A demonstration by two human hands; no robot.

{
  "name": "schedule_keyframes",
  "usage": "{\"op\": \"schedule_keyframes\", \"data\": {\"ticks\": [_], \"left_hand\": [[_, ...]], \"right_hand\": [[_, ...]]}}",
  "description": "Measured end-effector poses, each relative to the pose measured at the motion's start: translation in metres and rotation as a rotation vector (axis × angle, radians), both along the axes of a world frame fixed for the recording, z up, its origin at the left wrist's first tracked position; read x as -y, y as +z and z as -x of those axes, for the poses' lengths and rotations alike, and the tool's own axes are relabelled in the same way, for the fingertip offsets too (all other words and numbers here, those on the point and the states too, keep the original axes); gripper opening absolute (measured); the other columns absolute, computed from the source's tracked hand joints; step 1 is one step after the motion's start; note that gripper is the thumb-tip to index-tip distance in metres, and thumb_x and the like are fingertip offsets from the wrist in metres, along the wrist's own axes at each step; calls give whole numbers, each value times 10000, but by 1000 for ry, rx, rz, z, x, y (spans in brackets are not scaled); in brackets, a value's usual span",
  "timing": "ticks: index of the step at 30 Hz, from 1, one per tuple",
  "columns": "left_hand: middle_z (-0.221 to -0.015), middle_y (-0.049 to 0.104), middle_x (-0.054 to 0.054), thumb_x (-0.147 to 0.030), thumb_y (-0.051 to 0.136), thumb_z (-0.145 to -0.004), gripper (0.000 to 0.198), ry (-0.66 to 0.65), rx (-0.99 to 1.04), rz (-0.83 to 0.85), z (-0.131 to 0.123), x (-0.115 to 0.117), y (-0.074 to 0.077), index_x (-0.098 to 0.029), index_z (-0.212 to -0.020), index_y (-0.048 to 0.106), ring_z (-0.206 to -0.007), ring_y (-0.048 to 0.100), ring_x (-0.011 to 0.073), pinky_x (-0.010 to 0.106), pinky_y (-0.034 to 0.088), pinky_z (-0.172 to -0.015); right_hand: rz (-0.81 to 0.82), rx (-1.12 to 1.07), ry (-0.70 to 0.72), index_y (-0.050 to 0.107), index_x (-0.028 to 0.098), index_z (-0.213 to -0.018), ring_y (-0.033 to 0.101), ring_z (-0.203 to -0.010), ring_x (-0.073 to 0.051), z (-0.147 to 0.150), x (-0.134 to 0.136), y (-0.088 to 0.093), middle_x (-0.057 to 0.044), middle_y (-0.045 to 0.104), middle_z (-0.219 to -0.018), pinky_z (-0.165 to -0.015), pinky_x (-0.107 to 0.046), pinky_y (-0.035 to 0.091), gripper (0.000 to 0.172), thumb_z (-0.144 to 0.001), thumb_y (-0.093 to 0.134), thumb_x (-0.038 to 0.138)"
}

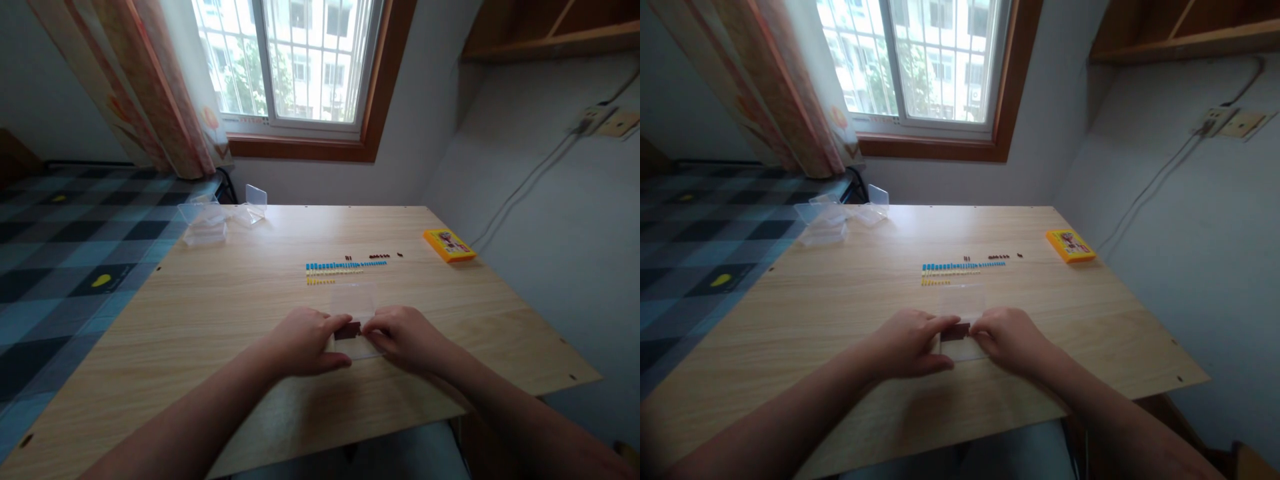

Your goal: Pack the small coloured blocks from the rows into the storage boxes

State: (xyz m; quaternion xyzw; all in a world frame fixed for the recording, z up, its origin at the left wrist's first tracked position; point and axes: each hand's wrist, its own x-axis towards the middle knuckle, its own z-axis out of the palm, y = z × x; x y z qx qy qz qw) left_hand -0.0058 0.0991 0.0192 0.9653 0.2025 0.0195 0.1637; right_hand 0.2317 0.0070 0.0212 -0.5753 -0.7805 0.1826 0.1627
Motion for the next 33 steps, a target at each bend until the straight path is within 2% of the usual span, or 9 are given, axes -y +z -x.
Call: {"op": "schedule_keyframes", "data": {"ticks": [3, 6, 8, 12, 16, 19, 24, 33], "left_hand": [[-1055, 791, 93, -533, 750, -847, 609, -10, 22, 34, 0, -1, -1, -213, -1347, 612, -919, 758, 317, 376, 538, -749], [-1145, 780, 88, -520, 744, -861, 615, -37, 61, 85, 1, -1, -2, -213, -1370, 582, -976, 755, 304, 373, 545, -792], [-1152, 777, 89, -522, 737, -870, 611, -41, 71, 91, 1, -1, -2, -214, -1373, 578, -982, 753, 300, 373, 546, -803], [-1018, 786, 99, -557, 730, -866, 641, -17, 46, 41, 2, -2, -2, -192, -1375, 591, -904, 754, 306, 378, 544, -763], [-963, 785, 82, -551, 726, -864, 603, -17, 41, 37, 2, -2, -1, -189, -1331, 607, -862, 749, 293, 363, 529, -738], [-908, 778, 61, -541, 732, -857, 577, -12, 37, 50, 1, -2, -1, -197, -1304, 615, -826, 745, 279, 346, 518, -717], [-971, 777, 72, -553, 725, -853, 586, -5, 31, 55, 1, -2, -1, -211, -1314, 604, -847, 742, 272, 337, 517, -719], [-917, 774, 56, -528, 742, -857, 575, 7, 7, 81, 0, 0, 4, -213, -1318, 604, -818, 736, 263, 339, 510, -719]], "right_hand": [[-58, -38, -28, 795, 239, -944, 699, -806, -167, -11, -2, 3, -12, 790, -903, -734, -264, 439, 189, -898, 631, 157], [-105, -25, -43, 790, 217, -952, 694, -780, -172, -23, -5, 7, -25, 786, -875, -725, -271, 442, 170, -910, 630, 179], [-80, -13, 11, 790, 224, -948, 694, -780, -167, -25, -5, 9, -19, 784, -871, -722, -266, 440, 179, -914, 622, 173], [-14, 14, 167, 786, 231, -901, 673, -750, -144, -16, -5, 6, -12, 762, -847, -685, -246, 419, 190, -914, 610, 161], [-27, 22, 241, 766, 210, -836, 638, -706, -133, -8, -8, 0, -17, 730, -795, -671, -243, 404, 188, -885, 604, 126], [-53, -1, 240, 754, 202, -822, 622, -694, -129, -7, -10, -6, -18, 715, -778, -663, -240, 396, 180, -897, 603, 140], [-106, -19, 221, 733, 206, -795, 592, -668, -123, -7, -10, -14, -13, 694, -767, -630, -241, 369, 187, -921, 600, 167], [-118, -22, 229, 714, 214, -753, 566, -644, -118, -8, -8, -16, 1, 676, -739, -614, -254, 337, 199, -918, 610, 174]]}}
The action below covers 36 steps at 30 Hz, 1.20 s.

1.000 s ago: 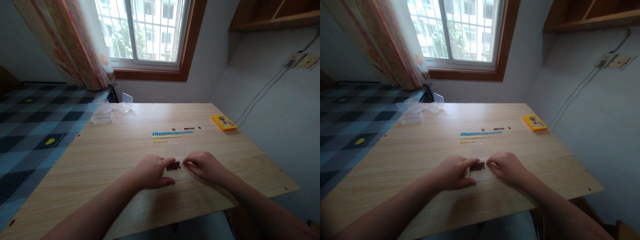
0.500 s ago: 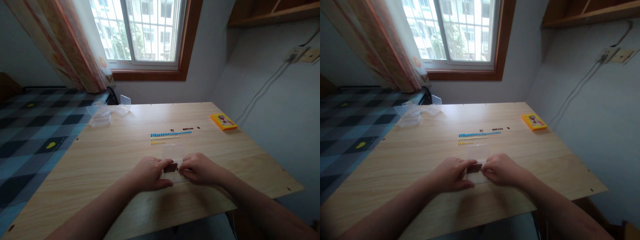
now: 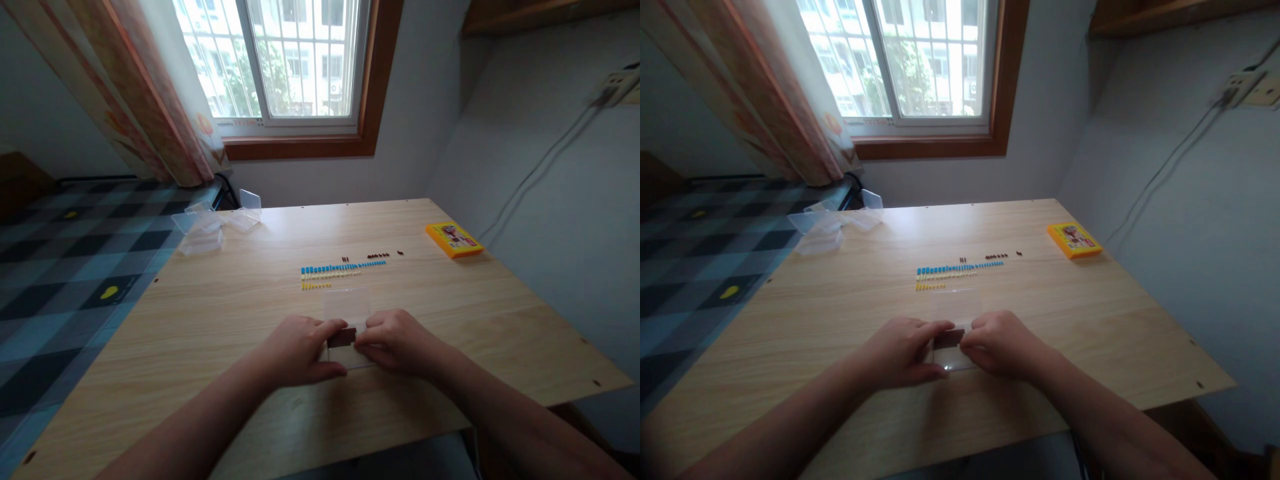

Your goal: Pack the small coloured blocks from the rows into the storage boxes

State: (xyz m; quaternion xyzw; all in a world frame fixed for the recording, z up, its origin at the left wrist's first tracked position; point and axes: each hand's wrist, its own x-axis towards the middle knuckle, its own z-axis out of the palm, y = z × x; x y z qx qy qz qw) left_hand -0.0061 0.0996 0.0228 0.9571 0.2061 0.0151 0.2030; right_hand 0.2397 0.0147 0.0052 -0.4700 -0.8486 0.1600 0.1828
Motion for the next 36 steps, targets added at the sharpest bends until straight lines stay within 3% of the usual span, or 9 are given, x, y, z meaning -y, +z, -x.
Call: {"op": "schedule_keyframes", "data": {"ticks": [19, 28, 32, 36], "left_hand": [[-886, 763, 52, -538, 726, -859, 587, 6, -21, -23, -1, 1, 1, -202, -1324, 604, -812, 730, 265, 334, 502, -705], [-972, 776, 78, -546, 702, -874, 595, 1, 8, -29, 1, -1, -5, -205, -1347, 582, -861, 740, 280, 354, 525, -739], [-1058, 782, 98, -537, 707, -878, 592, -7, 23, 5, 1, -1, -4, -203, -1350, 579, -922, 748, 288, 367, 541, -784], [-1167, 769, 107, -532, 719, -872, 584, -9, 23, 26, 1, -1, -4, -224, -1348, 579, -1008, 747, 301, 380, 547, -842]], "right_hand": [[-3, 29, -34, 740, 207, -804, 584, -660, -128, -2, -1, 4, -11, 687, -750, -623, -249, 358, 184, -927, 607, 174], [-84, -27, -29, 760, 225, -856, 596, -651, -128, -3, -1, 1, -7, 698, -748, -618, -249, 376, 171, -925, 610, 183], [-296, -163, -135, 776, 203, -953, 623, -672, -146, -16, -5, -2, -42, 719, -756, -648, -261, 420, 210, -984, 572, 243], [-376, -107, -301, 783, 199, -963, 634, -741, -178, -34, -28, 12, -63, 736, -794, -730, -297, 459, 215, -983, 581, 271]]}}
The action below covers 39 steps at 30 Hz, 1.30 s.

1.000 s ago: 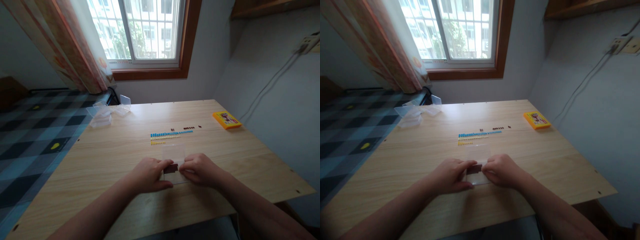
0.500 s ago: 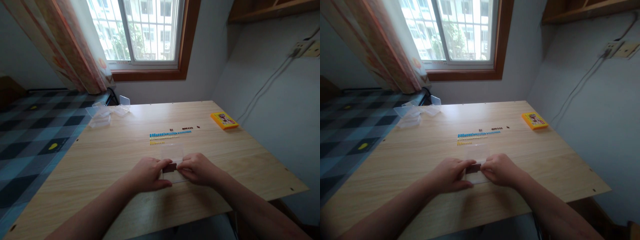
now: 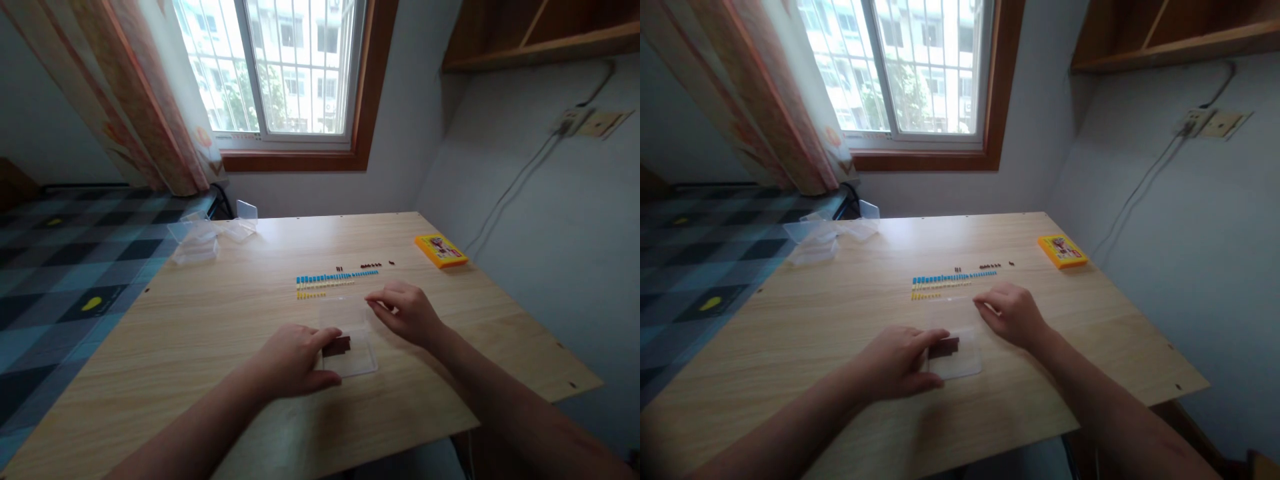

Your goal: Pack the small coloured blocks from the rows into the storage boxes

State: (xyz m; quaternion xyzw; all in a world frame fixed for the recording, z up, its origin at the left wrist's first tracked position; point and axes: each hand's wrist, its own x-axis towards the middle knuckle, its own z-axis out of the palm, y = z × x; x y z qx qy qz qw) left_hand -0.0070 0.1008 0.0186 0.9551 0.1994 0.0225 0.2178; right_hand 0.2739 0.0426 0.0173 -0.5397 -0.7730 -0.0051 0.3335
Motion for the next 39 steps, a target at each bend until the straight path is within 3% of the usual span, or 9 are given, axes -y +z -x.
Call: {"op": "schedule_keyframes", "data": {"ticks": [7, 12, 16, 27, 31, 35, 37, 39], "left_hand": [[-1094, 783, 108, -538, 732, -855, 579, 16, -15, -28, 0, 0, -2, -219, -1321, 606, -959, 754, 316, 390, 549, -810], [-1112, 783, 98, -538, 736, -850, 568, 7, -6, -31, 1, 0, -2, -221, -1305, 610, -961, 755, 326, 395, 546, -794], [-1092, 789, 96, -524, 765, -833, 543, 10, 22, -40, 1, 2, -4, -224, -1266, 633, -937, 761, 322, 386, 551, -783], [-1015, 795, 99, -572, 731, -843, 542, 23, 11, -82, -1, 0, -6, -227, -1251, 643, -881, 758, 323, 375, 531, -728], [-1035, 794, 96, -575, 720, -852, 556, 29, -8, -74, 0, 0, -3, -229, -1277, 631, -893, 757, 318, 372, 531, -735], [-1031, 794, 90, -573, 724, -849, 563, 38, -36, -74, 0, 1, 1, -240, -1292, 628, -887, 755, 321, 371, 527, -723], [-1014, 792, 95, -574, 732, -843, 582, 40, -50, -75, -1, 1, 3, -235, -1304, 624, -878, 753, 320, 367, 525, -715], [-1001, 790, 94, -572, 734, -844, 577, 40, -59, -77, -1, 2, 4, -233, -1299, 628, -876, 752, 317, 361, 523, -708]], "right_hand": [[287, 278, -268, 823, 222, -999, 641, -1001, -234, 4, -83, 38, -76, 780, -1002, -933, -345, 436, 229, -959, 605, 282], [464, 337, -338, 846, 222, -953, 672, -899, -225, 21, -125, 31, -91, 799, -958, -778, -292, 447, 219, -897, 650, 302], [590, 344, -366, 845, 237, -975, 687, -841, -195, 22, -139, 24, -74, 805, -931, -668, -252, 420, 233, -892, 653, 339], [642, 393, -433, 840, 229, -935, 702, -869, -218, 31, -147, 20, -94, 799, -945, -700, -262, 447, 205, -856, 716, 371], [557, 403, -452, 834, 208, -953, 702, -906, -237, 28, -134, 30, -108, 795, -976, -721, -280, 457, 201, -878, 675, 306], [427, 348, -426, 809, 218, -1006, 681, -907, -208, 10, -77, 56, -72, 783, -1016, -742, -287, 455, 231, -944, 605, 306], [308, 217, -224, 794, 206, -901, 644, -757, -174, 4, -37, 66, -53, 761, -875, -704, -289, 448, 215, -948, 620, 324], [311, 145, 4, 774, 219, -871, 619, -706, -148, 6, 0, 68, -30, 739, -848, -668, -273, 441, 194, -953, 626, 313]]}}
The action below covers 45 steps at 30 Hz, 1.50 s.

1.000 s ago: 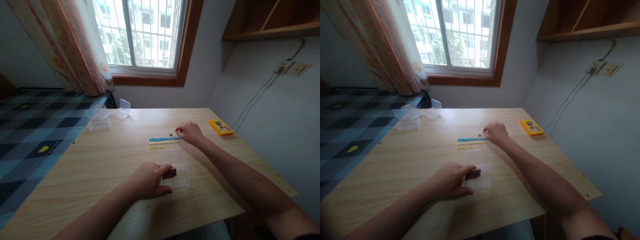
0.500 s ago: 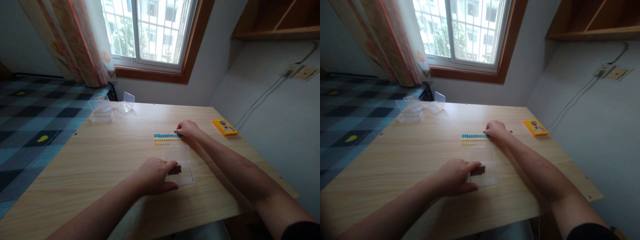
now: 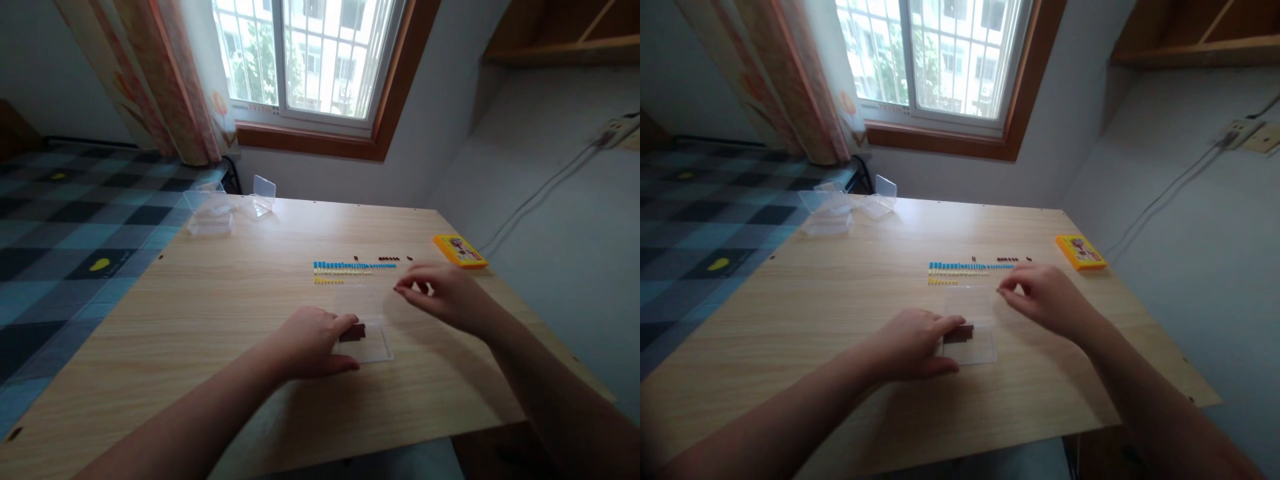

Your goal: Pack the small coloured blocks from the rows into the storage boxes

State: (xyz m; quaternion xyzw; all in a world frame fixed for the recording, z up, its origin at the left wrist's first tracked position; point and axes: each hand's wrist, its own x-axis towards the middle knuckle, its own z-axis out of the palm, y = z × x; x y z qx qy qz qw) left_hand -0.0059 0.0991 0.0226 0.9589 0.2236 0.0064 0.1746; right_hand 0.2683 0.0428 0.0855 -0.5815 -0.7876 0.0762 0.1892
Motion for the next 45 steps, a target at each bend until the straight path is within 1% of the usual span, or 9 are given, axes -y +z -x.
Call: {"op": "schedule_keyframes", "data": {"ticks": [4, 8, 11, 15, 22, 30, 34, 40, 45], "left_hand": [[-998, 788, 88, -584, 739, -837, 555, 12, 2, -34, -1, 2, 1, -241, -1263, 645, -879, 752, 320, 358, 520, -704], [-968, 784, 91, -586, 726, -846, 555, 12, -7, -52, -2, 3, 2, -230, -1264, 642, -860, 748, 323, 364, 517, -690], [-951, 782, 84, -583, 719, -852, 544, 9, -13, -40, -2, 4, 3, -231, -1260, 641, -849, 746, 319, 361, 516, -679], [-953, 785, 80, -578, 732, -843, 543, 5, -8, -35, -2, 2, 2, -234, -1254, 643, -855, 746, 314, 360, 517, -689], [-1007, 785, 93, -610, 718, -850, 587, -7, 0, -27, -1, 0, -4, -237, -1294, 627, -884, 746, 320, 375, 524, -711], [-1046, 787, 95, -580, 716, -866, 573, -27, -5, -29, -2, -1, -4, -226, -1305, 613, -915, 748, 318, 372, 523, -723], [-1045, 788, 90, -588, 709, -869, 573, -25, -6, -35, -1, -1, -4, -231, -1306, 609, -916, 748, 315, 366, 520, -724], [-1063, 785, 91, -579, 721, -864, 577, -18, -5, -18, -1, -1, -3, -237, -1316, 609, -924, 748, 315, 371, 526, -738], [-1020, 785, 107, -606, 718, -856, 605, -6, -10, -34, -2, 0, -2, -223, -1313, 619, -893, 750, 329, 377, 524, -706]], "right_hand": [[81, 33, 217, 770, 231, -931, 656, -774, -146, 23, 38, -17, -16, 742, -915, -690, -265, 432, 160, -940, 618, 183], [116, 148, 240, 767, 210, -856, 634, -711, -145, 40, 31, -40, -18, 732, -857, -639, -278, 386, 169, -903, 629, 125], [118, 215, 287, 738, 191, -761, 621, -719, -154, 42, 19, -47, -20, 723, -805, -652, -288, 384, 173, -883, 645, 112], [68, 236, 324, 713, 185, -723, 588, -694, -155, 38, 15, -49, -20, 705, -762, -660, -299, 375, 200, -910, 649, 157], [59, 89, 368, 777, 231, -929, 560, -711, -151, 21, 25, -53, -24, 673, -800, -663, -292, 351, 206, -982, 579, 211], [41, 139, 406, 740, 215, -817, 450, -640, -135, 26, 24, -64, -12, 583, -735, -608, -298, 284, 240, -973, 558, 209], [30, 130, 420, 724, 204, -813, 468, -645, -133, 29, 22, -63, -12, 599, -741, -615, -294, 302, 231, -973, 557, 200], [17, 103, 434, 750, 220, -958, 531, -716, -164, 27, 23, -60, -32, 654, -811, -664, -310, 355, 205, -979, 546, 205], [5, 67, 419, 760, 217, -940, 524, -714, -169, 21, 24, -56, -32, 635, -766, -672, -316, 362, 236, -979, 529, 190]]}}
